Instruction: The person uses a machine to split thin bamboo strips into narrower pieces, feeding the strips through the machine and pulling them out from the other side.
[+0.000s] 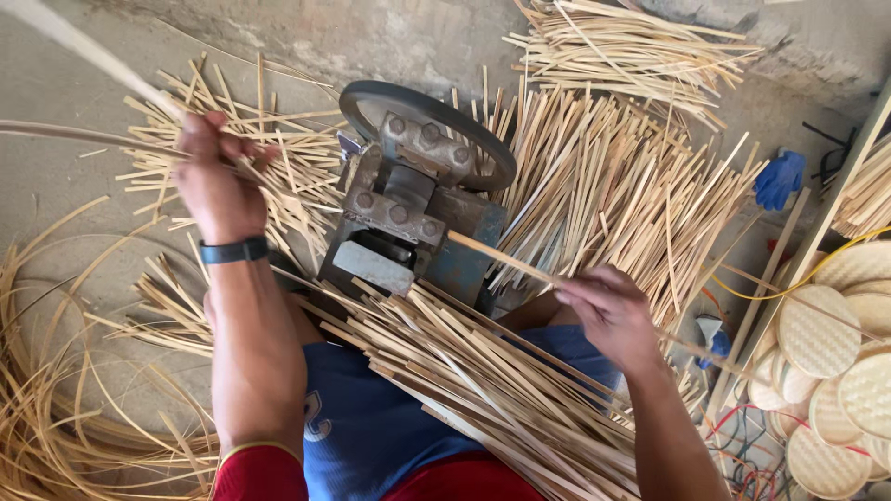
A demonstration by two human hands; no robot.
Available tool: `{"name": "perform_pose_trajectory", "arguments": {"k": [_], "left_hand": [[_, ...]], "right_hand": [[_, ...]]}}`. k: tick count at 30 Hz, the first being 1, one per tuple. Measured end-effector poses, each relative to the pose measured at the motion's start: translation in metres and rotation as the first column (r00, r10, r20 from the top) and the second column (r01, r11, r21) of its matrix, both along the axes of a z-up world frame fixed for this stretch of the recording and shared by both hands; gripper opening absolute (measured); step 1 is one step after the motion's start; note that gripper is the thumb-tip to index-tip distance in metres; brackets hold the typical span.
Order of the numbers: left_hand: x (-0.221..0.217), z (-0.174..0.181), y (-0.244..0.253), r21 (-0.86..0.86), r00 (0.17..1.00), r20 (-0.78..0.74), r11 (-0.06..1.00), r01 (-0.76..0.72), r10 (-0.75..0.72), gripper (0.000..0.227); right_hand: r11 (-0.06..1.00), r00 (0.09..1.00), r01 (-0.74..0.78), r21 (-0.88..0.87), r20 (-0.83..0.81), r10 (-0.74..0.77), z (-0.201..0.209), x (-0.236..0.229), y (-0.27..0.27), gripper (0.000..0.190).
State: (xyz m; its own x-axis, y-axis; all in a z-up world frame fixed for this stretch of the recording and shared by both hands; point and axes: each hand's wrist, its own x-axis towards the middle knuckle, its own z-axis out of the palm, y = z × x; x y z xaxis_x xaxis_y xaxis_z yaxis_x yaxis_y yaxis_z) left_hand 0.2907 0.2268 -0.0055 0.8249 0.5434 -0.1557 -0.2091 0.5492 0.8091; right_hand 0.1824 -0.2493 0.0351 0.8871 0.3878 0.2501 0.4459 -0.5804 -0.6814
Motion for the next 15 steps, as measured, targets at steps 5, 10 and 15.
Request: {"name": "perform_pose_trajectory", "arguments": {"k": [5, 10, 15], "left_hand": [[-0.014, 0.005, -0.019, 0.083, 0.991, -0.027, 0.988, 0.134, -0.132, 0.025], [-0.019, 0.006, -0.044, 0.259, 0.944, -0.278, 0.932, 0.253, -0.178, 0.031], [-0.018, 0.02, -0.051, 0.061, 0.942, -0.148, 0.948, 0.312, -0.301, 0.034]], "right_hand": [[0.979, 0.996, 0.056, -0.196, 0.08, -0.041, -0.01, 0.027, 0.045, 0.021], [0.989, 0.983, 0.109, -0.098, 0.155, -0.093, -0.003, 0.034, 0.078, 0.02], [0.908, 0.913, 0.069, -0.413, -0.34, -0.224, -0.019, 0.013, 0.048, 0.031]]}}
